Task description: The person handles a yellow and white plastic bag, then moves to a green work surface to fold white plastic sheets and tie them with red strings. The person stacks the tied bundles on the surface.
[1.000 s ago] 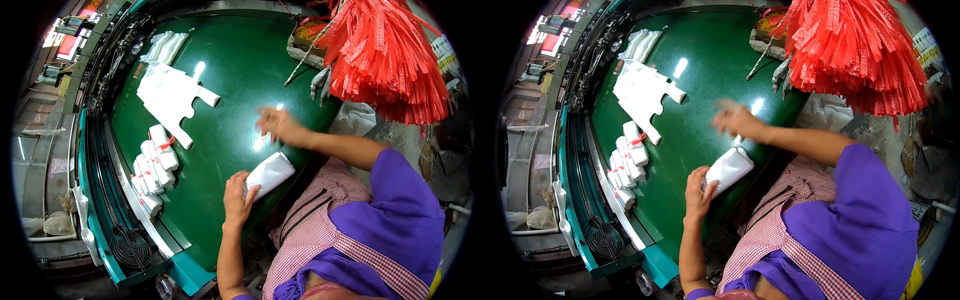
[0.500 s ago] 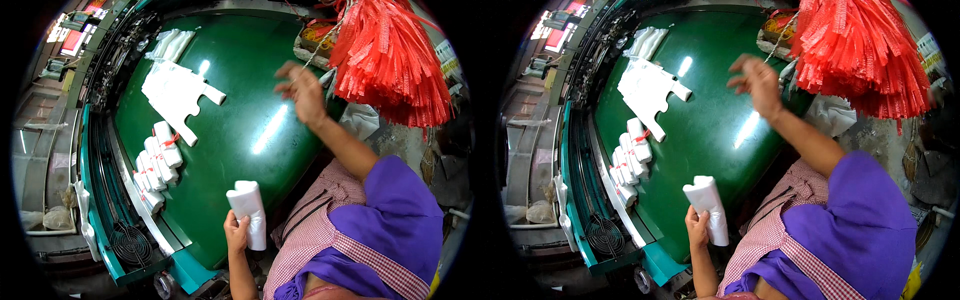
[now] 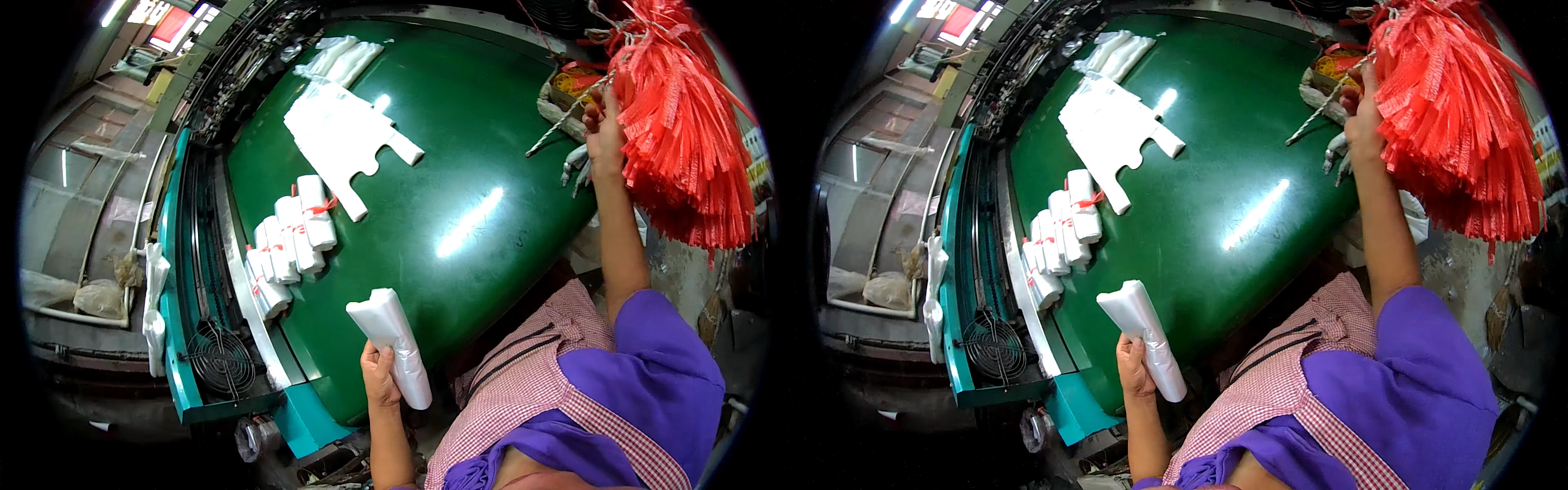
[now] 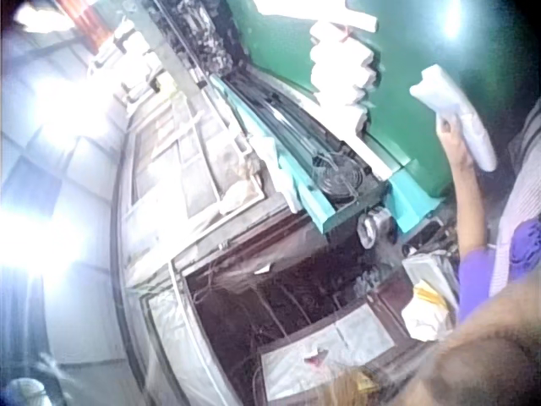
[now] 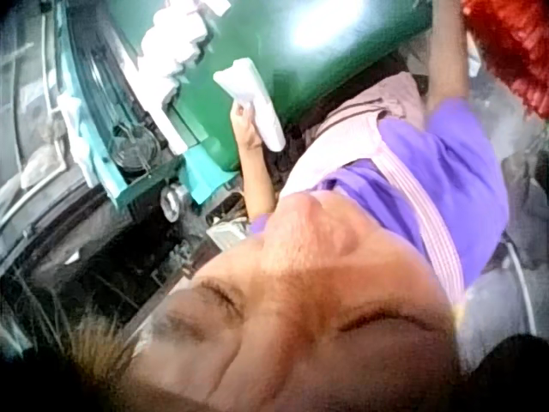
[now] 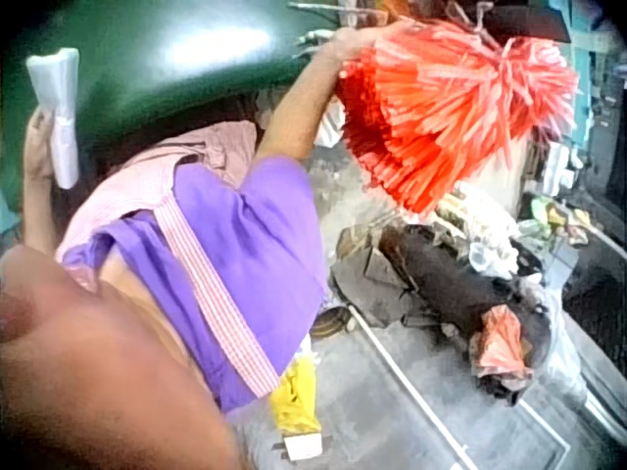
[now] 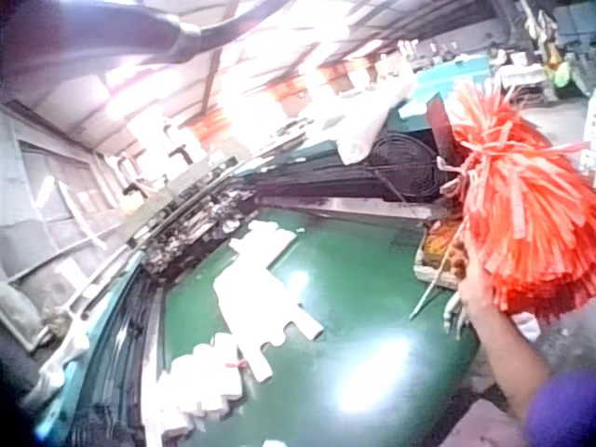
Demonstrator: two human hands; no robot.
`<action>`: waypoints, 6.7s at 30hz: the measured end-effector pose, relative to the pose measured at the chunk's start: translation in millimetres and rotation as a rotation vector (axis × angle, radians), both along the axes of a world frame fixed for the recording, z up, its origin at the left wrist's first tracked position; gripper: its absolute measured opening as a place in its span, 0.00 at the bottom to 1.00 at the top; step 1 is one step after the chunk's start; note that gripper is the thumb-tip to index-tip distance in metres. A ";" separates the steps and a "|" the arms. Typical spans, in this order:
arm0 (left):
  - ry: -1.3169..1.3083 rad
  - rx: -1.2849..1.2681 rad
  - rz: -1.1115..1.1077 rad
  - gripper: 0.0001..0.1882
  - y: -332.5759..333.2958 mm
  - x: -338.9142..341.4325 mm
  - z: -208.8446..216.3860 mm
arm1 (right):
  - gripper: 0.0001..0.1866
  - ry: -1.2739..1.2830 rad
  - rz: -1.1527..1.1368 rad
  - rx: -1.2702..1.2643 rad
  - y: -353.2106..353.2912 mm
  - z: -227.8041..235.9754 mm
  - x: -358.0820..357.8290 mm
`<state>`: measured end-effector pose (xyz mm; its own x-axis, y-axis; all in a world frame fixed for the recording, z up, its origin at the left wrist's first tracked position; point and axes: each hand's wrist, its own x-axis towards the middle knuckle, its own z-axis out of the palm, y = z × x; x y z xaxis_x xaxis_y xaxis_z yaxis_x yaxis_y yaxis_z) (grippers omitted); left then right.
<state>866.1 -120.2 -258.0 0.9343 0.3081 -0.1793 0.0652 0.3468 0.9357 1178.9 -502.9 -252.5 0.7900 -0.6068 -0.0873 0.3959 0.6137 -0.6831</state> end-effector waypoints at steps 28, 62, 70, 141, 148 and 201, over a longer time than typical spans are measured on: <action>-0.088 0.022 0.165 0.15 40.7 37.6 2.8 | 0.21 -0.240 1.767 -0.884 145.9 6.9 -99.0; -0.189 0.996 -0.151 0.25 -19.8 71.4 -13.3 | 0.17 0.079 1.977 -0.222 202.3 -6.1 -111.9; -0.079 0.414 0.015 0.05 -13.6 65.4 -23.8 | 0.06 -1.123 0.947 -1.774 206.9 -15.0 -151.3; 0.170 1.741 0.329 0.11 234.2 198.2 -7.9 | 0.35 -0.347 0.932 -1.538 353.1 6.0 -2.4; 0.577 1.676 0.124 0.12 233.0 237.3 1.5 | 0.34 -0.240 0.946 -1.576 453.1 -27.0 40.4; 0.655 1.666 0.473 0.18 347.8 141.5 5.6 | 0.32 -0.522 0.827 -1.508 476.7 -62.1 -13.9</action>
